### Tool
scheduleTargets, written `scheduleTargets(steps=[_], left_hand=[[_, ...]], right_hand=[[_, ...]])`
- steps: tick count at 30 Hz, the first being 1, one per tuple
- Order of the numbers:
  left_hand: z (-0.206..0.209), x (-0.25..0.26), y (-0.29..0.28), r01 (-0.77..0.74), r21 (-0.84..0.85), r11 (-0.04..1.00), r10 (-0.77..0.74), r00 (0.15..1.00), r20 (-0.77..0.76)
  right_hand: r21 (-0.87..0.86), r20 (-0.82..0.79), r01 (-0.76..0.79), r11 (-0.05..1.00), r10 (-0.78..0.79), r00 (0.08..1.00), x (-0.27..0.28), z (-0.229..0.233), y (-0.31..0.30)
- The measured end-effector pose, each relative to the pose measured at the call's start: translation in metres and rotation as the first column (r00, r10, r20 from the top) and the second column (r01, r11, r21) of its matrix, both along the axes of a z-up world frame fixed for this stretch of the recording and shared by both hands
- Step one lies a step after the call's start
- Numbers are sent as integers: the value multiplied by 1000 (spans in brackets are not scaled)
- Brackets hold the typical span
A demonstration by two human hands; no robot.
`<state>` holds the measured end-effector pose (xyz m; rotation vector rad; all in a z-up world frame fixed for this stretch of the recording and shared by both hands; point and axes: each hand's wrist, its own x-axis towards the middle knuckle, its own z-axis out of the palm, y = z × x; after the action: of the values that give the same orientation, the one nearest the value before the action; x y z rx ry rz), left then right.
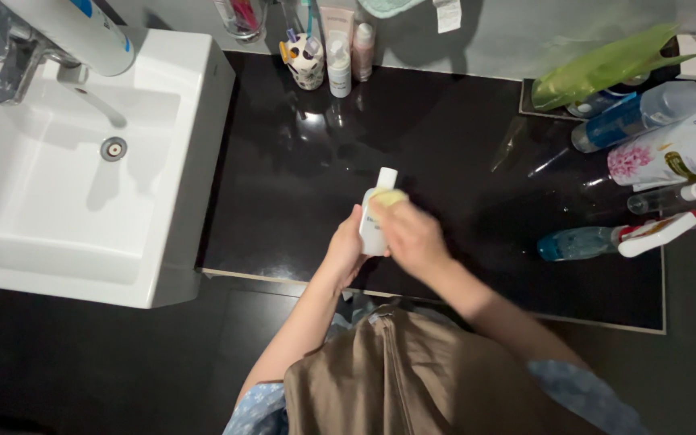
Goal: Cleaning and organizing various toiletry bottles and items on a bathroom counter.
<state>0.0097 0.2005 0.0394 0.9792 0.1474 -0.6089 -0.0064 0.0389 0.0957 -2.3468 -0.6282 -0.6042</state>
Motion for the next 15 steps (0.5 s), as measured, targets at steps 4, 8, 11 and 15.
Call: scheduleTargets(steps=[4, 8, 11, 15], left_hand=[[-7, -1, 2, -115, -32, 993, 108, 980, -169], [-2, -5, 4, -62, -41, 997, 53, 981, -185], [9, -7, 4, -39, -29, 999, 34, 988, -154], [10, -7, 2, -62, -41, 997, 58, 992, -108]], right_hand=[[-48, -22, -164, 985, 163, 986, -20, 22, 8], [-165, 57, -288, 943, 301, 952, -2, 16, -26], [-193, 70, -150, 970, 166, 984, 12, 0, -52], [-5, 0, 37, 999, -37, 999, 2, 11, -50]])
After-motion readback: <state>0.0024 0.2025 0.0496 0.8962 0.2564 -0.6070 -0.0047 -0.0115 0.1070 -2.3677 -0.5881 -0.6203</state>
